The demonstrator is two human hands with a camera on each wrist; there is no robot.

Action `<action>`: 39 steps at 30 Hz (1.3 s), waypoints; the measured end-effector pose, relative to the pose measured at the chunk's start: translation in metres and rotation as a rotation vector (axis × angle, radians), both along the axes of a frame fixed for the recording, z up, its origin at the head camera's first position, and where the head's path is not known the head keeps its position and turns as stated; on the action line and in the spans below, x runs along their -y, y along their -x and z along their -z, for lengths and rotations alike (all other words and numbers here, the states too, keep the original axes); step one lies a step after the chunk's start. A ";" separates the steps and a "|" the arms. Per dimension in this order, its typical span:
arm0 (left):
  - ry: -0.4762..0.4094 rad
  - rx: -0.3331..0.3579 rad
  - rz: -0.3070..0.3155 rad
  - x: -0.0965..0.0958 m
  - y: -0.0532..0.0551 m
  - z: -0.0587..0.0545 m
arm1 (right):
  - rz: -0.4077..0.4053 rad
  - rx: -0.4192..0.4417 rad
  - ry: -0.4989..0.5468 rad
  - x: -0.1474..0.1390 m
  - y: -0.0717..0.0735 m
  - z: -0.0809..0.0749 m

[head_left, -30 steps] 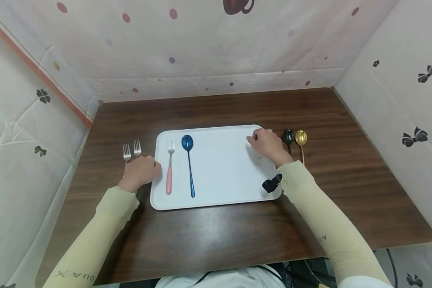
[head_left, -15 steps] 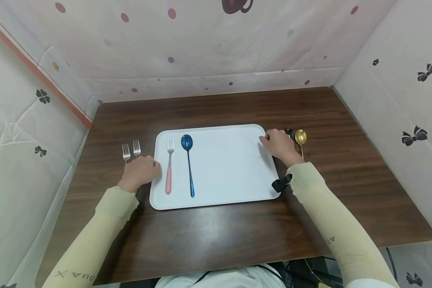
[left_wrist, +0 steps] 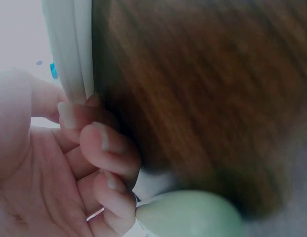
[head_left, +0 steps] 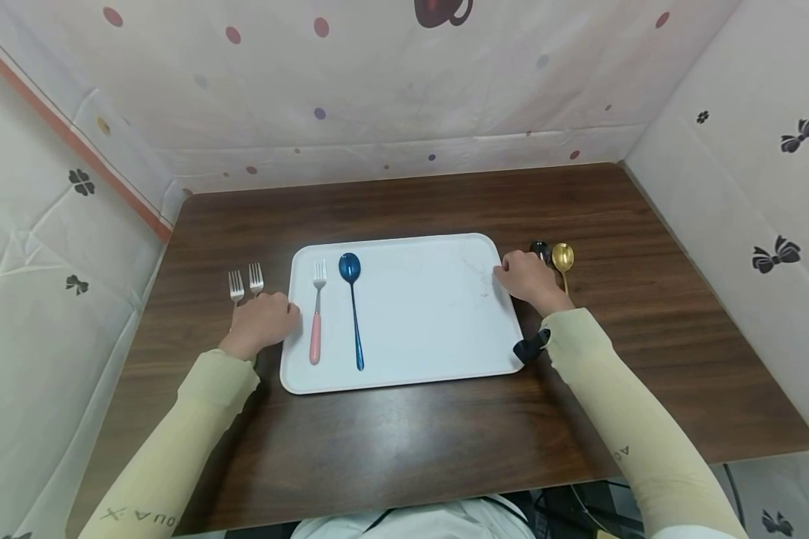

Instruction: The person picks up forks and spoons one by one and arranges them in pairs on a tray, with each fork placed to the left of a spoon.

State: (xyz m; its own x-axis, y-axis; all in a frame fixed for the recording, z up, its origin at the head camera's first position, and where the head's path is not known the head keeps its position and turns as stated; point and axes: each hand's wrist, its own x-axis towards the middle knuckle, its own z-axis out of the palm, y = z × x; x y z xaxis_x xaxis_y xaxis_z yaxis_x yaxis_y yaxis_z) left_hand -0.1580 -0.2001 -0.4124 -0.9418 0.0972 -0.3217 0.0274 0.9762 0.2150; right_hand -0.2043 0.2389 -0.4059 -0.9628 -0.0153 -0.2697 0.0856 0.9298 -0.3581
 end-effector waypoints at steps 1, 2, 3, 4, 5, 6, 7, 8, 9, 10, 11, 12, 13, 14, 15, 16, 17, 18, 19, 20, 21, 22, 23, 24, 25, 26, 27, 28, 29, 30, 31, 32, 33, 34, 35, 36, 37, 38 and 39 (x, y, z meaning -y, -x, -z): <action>0.000 0.000 -0.001 0.000 0.000 0.000 | 0.002 0.007 0.000 -0.001 0.000 0.000; -0.001 0.001 -0.001 0.000 0.000 0.000 | 0.003 0.013 -0.001 -0.001 -0.001 0.001; 0.001 0.001 0.000 0.000 0.000 0.000 | 0.004 0.019 -0.005 -0.002 -0.001 0.001; -0.001 0.002 0.001 0.000 0.000 0.000 | 0.004 0.025 -0.007 -0.003 -0.002 0.001; -0.002 0.002 0.002 0.000 0.000 0.000 | 0.002 0.030 -0.009 -0.003 -0.002 0.001; -0.003 0.003 0.002 0.000 0.000 0.000 | 0.001 0.035 -0.011 -0.004 -0.002 0.002; -0.002 0.000 0.003 0.000 0.000 0.000 | -0.001 0.039 -0.011 -0.004 -0.003 0.002; -0.002 0.000 0.005 0.000 0.000 0.000 | -0.001 0.042 -0.007 -0.005 -0.003 0.002; 0.000 -0.002 0.006 0.000 0.000 0.000 | -0.001 0.044 0.001 -0.005 -0.003 0.003; -0.001 -0.002 0.006 0.000 0.000 0.000 | 0.000 0.046 0.008 -0.005 -0.003 0.003; 0.001 -0.002 0.005 0.001 -0.001 0.000 | 0.000 0.047 0.019 -0.005 -0.004 0.004; 0.002 -0.003 0.007 0.001 -0.001 0.000 | 0.003 0.047 0.030 -0.005 -0.004 0.004; 0.003 -0.003 0.006 0.001 -0.001 0.000 | 0.006 0.047 0.041 -0.005 -0.004 0.004; 0.002 0.001 0.007 0.001 -0.001 0.000 | 0.007 0.045 0.050 -0.005 -0.004 0.005; 0.003 0.001 0.005 0.001 -0.001 0.000 | 0.007 0.041 0.056 -0.005 -0.004 0.005; 0.001 0.004 0.005 0.001 -0.002 -0.001 | 0.007 0.043 0.059 -0.005 -0.004 0.006; 0.003 0.005 0.004 0.001 -0.002 -0.001 | 0.003 0.044 0.061 -0.005 -0.004 0.007; 0.003 0.008 0.004 0.001 -0.002 -0.001 | -0.002 0.046 0.060 -0.005 -0.004 0.007; 0.004 0.009 0.004 0.001 -0.002 -0.001 | -0.006 0.052 0.062 -0.005 -0.004 0.008; 0.007 0.009 0.009 0.001 -0.001 -0.001 | -0.012 0.059 0.064 -0.005 -0.004 0.009; 0.012 0.008 0.011 0.001 -0.001 -0.001 | -0.016 0.069 0.067 -0.005 -0.004 0.010; 0.014 0.010 0.015 0.001 -0.001 -0.001 | -0.020 0.080 0.068 -0.005 -0.004 0.011; 0.018 0.010 0.018 0.001 0.000 0.000 | -0.022 0.086 0.069 -0.005 -0.004 0.011; 0.018 0.013 0.021 0.001 0.000 -0.001 | -0.024 0.094 0.074 -0.006 -0.004 0.012; 0.017 0.017 0.025 0.000 0.001 -0.001 | -0.025 0.100 0.076 -0.007 -0.004 0.012; 0.020 0.021 0.028 0.000 0.001 -0.001 | -0.028 0.104 0.077 -0.007 -0.004 0.012; 0.020 0.025 0.030 0.000 0.002 -0.002 | -0.030 0.107 0.076 -0.008 -0.004 0.012; 0.022 0.029 0.031 0.000 0.002 -0.002 | -0.035 0.110 0.077 -0.009 -0.004 0.013; 0.021 0.035 0.033 0.000 0.002 -0.003 | -0.038 0.111 0.078 -0.009 -0.004 0.013; 0.022 0.038 0.036 0.000 0.002 -0.004 | -0.042 0.113 0.078 -0.009 -0.004 0.013; 0.025 0.039 0.039 0.001 0.002 -0.005 | -0.045 0.111 0.077 -0.009 -0.004 0.014; 0.030 0.042 0.042 0.001 0.002 -0.005 | -0.046 0.111 0.079 -0.010 -0.003 0.014; 0.029 0.044 0.041 0.002 0.002 -0.007 | -0.047 0.111 0.081 -0.010 -0.003 0.014; 0.030 0.043 0.042 0.003 0.002 -0.008 | -0.047 0.109 0.079 -0.010 -0.003 0.015; 0.029 0.043 0.044 0.004 0.002 -0.010 | -0.043 0.106 0.077 -0.010 -0.003 0.015; 0.030 0.036 0.043 0.006 0.002 -0.011 | -0.042 0.103 0.078 -0.010 -0.002 0.015; 0.026 0.031 0.039 0.008 0.002 -0.013 | -0.038 0.103 0.077 -0.010 -0.002 0.016; 0.022 0.025 0.034 0.010 0.002 -0.015 | -0.037 0.103 0.077 -0.011 -0.002 0.016; 0.017 0.015 0.030 0.012 0.002 -0.016 | -0.036 0.103 0.075 -0.011 -0.001 0.016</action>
